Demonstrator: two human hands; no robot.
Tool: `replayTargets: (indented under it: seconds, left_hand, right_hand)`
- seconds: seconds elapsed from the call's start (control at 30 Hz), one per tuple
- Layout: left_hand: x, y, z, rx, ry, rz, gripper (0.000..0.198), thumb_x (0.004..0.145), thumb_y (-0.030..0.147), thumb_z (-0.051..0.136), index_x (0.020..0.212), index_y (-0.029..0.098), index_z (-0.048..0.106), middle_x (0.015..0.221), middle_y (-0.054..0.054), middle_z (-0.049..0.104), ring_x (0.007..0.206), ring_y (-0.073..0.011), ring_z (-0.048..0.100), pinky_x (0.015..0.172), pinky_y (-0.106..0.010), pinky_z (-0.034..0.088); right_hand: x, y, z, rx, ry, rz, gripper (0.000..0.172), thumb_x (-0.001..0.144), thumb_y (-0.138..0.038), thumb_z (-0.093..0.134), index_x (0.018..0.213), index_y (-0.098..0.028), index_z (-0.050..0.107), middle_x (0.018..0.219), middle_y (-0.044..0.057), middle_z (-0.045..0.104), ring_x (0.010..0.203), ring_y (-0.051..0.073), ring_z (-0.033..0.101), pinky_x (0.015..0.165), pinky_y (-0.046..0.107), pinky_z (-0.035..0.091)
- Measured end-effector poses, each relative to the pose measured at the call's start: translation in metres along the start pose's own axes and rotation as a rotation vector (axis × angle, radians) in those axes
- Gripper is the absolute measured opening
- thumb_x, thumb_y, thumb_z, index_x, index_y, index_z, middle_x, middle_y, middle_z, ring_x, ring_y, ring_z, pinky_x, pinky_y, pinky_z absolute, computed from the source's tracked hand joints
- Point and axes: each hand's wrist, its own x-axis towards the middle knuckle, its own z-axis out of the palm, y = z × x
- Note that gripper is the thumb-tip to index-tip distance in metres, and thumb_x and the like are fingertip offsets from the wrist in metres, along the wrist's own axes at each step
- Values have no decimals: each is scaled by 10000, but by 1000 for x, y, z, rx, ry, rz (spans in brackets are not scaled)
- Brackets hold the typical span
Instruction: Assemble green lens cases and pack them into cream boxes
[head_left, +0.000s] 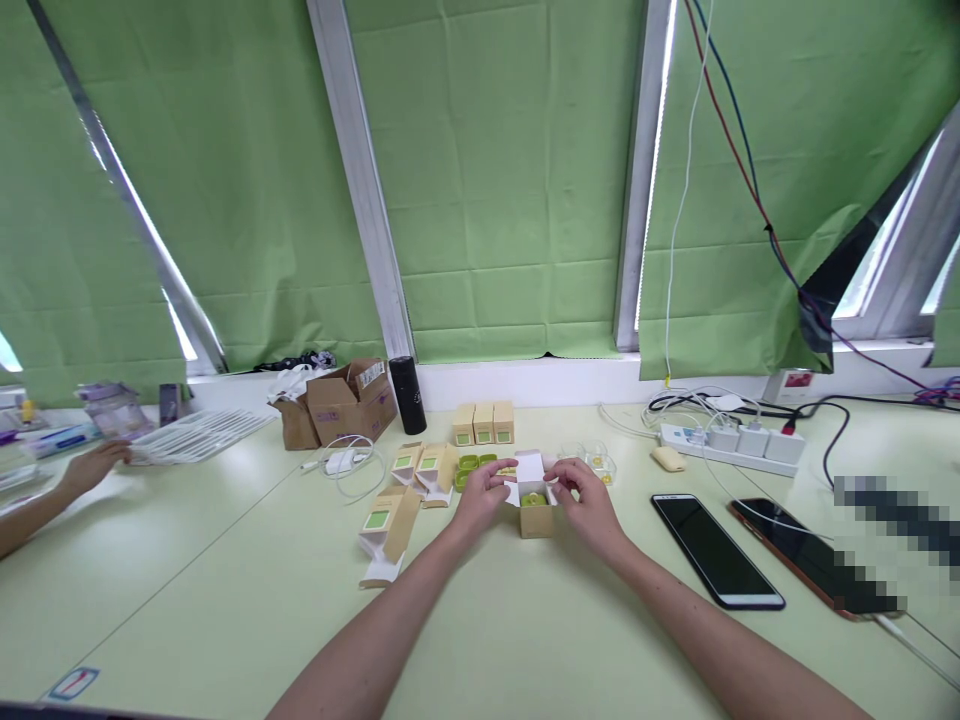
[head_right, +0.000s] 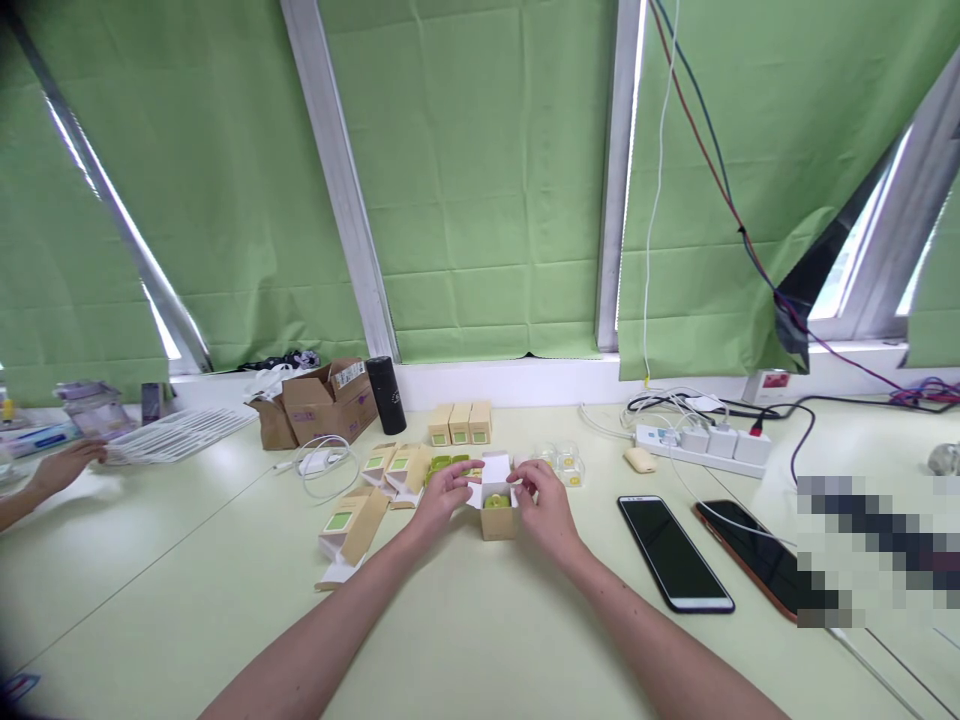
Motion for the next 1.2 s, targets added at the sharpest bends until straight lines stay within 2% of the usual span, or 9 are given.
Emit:
replayTargets:
  seconds: [0.13,0.23,0.37,0.77,1.0,1.2]
  left_hand:
    - [-1,1,-1,23,11,13,554,661,167,592,1200,104,701,732,-39,713,704,-177,623,721,-280,439]
    - [-2,4,0,26,19,26,509,679,197,583,1159,97,721,763,-48,733,683,-167,597,710,-279,414]
    - [-4,9,2,18,32,31,477,691,225,577,1125,117,742,791,-55,746,749,-194,622,741,-293,422]
    - [-3,9,5,-57,12,42,471,654,205,592,1094,95,722,596,7,642,673,-183,617,712,-283,429]
    - [-2,2,3,-40,2,31,472,681,217,647,1140,127,701,814,-60,747,757,-192,672,744,-294,460]
    - [-5,1,5,-36,-5,60,429,725,264,717,1141,160,688,803,-43,711,814,-210,669,785,-312,470]
  right_hand:
    - [1,2,-1,16,32,13,255,835,-151,483,957,-225,695,1094,79,638,856,212,607,777,371,511]
    - [2,1,-2,26,41,31,265,813,-154,485,981,-228,676,1129,77,620,876,213,605,779,378,515]
    - [2,-1,-2,38,53,57,290,787,-159,488,1005,-237,663,1152,73,613,913,218,608,780,380,530]
    - [3,10,0,87,127,153,387,686,-188,499,1033,-233,663,1182,73,641,853,198,602,702,340,532]
    - [4,16,1,114,123,211,390,689,-211,520,1053,-230,659,1168,80,648,823,202,622,656,335,527]
    - [4,17,2,123,122,224,395,712,-224,529,1086,-227,655,1160,85,657,825,208,634,640,325,526]
